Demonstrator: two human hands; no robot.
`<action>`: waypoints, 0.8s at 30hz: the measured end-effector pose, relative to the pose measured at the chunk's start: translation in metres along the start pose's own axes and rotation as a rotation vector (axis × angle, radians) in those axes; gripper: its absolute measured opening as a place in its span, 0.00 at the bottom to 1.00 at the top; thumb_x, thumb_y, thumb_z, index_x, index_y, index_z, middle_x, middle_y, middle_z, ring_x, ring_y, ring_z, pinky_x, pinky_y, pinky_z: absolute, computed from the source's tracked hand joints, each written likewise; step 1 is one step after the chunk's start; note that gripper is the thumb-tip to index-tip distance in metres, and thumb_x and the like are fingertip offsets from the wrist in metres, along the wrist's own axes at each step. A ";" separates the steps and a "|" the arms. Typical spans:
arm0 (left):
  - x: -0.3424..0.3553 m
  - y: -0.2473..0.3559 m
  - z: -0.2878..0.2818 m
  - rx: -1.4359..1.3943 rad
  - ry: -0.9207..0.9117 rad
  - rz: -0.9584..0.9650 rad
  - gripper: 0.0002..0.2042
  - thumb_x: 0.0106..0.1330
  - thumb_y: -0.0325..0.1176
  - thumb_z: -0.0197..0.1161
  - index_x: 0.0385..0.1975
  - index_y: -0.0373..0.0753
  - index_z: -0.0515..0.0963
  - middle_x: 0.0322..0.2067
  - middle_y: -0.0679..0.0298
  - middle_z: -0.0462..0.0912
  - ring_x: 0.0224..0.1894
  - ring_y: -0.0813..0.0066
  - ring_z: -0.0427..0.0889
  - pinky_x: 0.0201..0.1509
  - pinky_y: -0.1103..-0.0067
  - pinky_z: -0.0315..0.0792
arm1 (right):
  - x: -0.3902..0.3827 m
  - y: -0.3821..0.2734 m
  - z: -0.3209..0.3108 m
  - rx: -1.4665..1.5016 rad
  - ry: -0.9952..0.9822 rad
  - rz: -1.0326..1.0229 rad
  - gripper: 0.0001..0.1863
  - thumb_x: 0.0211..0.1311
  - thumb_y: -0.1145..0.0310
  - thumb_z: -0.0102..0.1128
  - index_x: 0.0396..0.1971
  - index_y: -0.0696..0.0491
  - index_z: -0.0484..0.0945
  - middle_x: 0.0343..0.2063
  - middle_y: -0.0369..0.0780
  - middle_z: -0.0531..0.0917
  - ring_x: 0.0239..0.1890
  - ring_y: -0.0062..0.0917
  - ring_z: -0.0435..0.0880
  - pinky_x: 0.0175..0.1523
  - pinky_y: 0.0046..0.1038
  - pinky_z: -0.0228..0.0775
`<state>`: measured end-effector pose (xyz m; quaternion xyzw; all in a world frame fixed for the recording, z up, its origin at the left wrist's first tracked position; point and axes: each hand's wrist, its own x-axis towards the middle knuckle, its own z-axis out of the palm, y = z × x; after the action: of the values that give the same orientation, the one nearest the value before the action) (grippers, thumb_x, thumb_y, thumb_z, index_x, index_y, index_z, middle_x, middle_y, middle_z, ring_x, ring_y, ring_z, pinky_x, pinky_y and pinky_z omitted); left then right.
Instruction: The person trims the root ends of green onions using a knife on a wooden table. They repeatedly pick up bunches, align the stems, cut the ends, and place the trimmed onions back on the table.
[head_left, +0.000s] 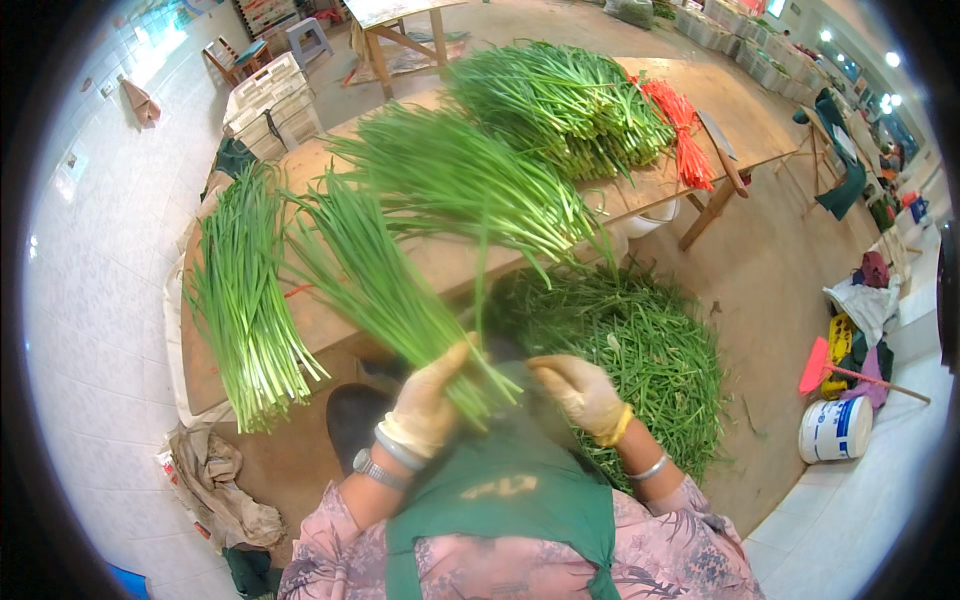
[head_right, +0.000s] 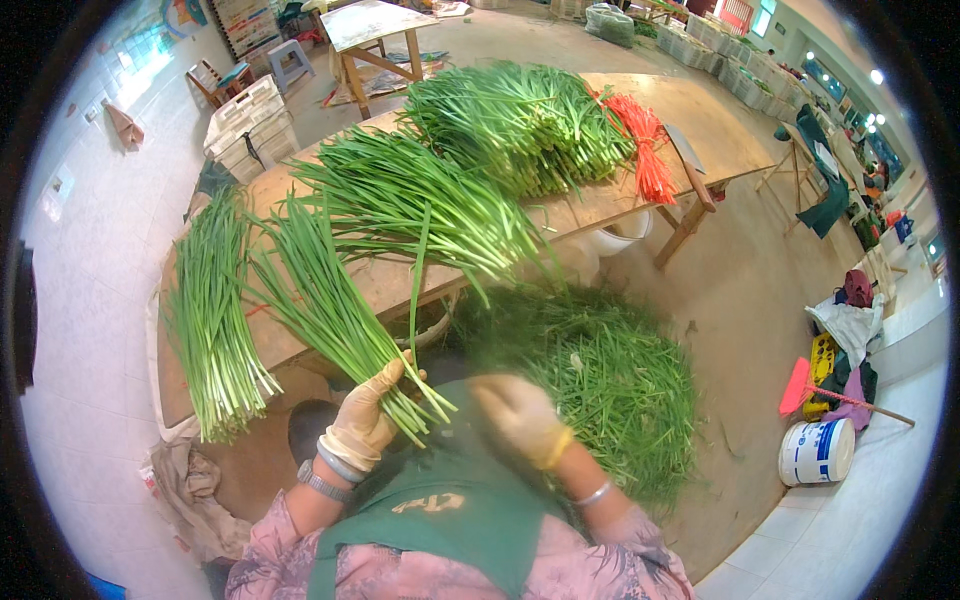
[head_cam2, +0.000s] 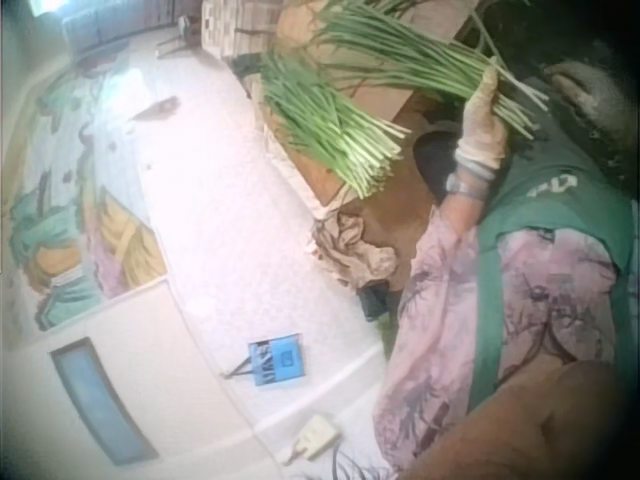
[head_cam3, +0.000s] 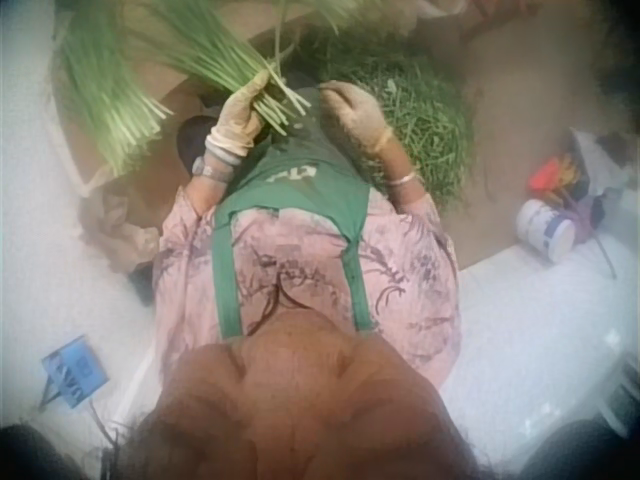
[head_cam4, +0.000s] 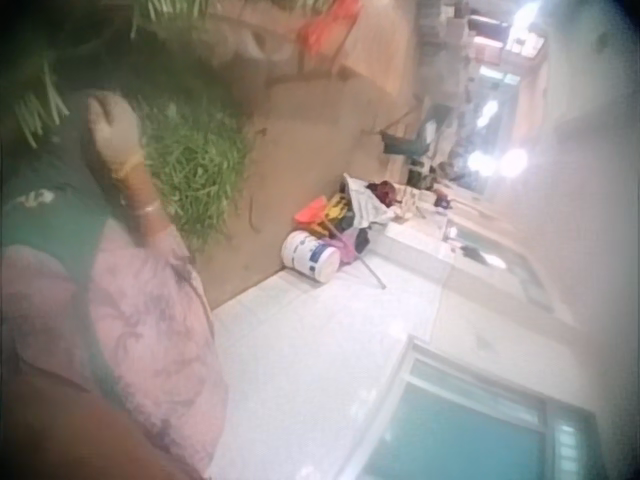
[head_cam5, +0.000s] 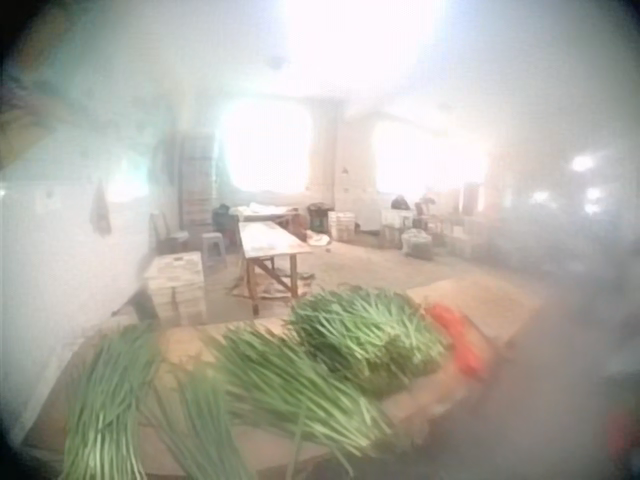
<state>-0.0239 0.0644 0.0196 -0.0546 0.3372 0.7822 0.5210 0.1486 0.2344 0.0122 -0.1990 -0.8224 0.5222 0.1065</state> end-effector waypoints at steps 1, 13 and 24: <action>0.001 0.001 -0.002 -0.001 -0.038 -0.017 0.15 0.69 0.33 0.64 0.52 0.34 0.77 0.42 0.57 0.83 0.44 0.64 0.83 0.49 0.67 0.81 | 0.011 -0.024 0.006 0.141 -0.084 -0.068 0.18 0.70 0.61 0.52 0.49 0.59 0.81 0.47 0.51 0.83 0.50 0.40 0.82 0.57 0.35 0.72; -0.011 0.011 -0.007 0.158 -0.137 0.016 0.25 0.72 0.37 0.60 0.65 0.35 0.66 0.55 0.51 0.79 0.55 0.58 0.79 0.59 0.65 0.76 | 0.023 -0.053 0.062 -0.458 -0.057 -0.352 0.13 0.68 0.60 0.53 0.26 0.52 0.75 0.22 0.46 0.81 0.26 0.45 0.82 0.35 0.44 0.75; -0.048 0.085 0.018 -0.166 -0.540 0.353 0.22 0.77 0.39 0.51 0.67 0.39 0.64 0.30 0.72 0.78 0.26 0.80 0.78 0.42 0.67 0.78 | 0.038 -0.056 -0.032 -0.679 0.160 -0.542 0.03 0.57 0.70 0.61 0.30 0.51 0.80 0.21 0.42 0.79 0.24 0.38 0.80 0.31 0.37 0.74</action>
<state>-0.0696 0.0180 0.0949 0.1718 0.1265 0.8715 0.4416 0.1145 0.2563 0.0748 -0.0397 -0.9590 0.1588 0.2313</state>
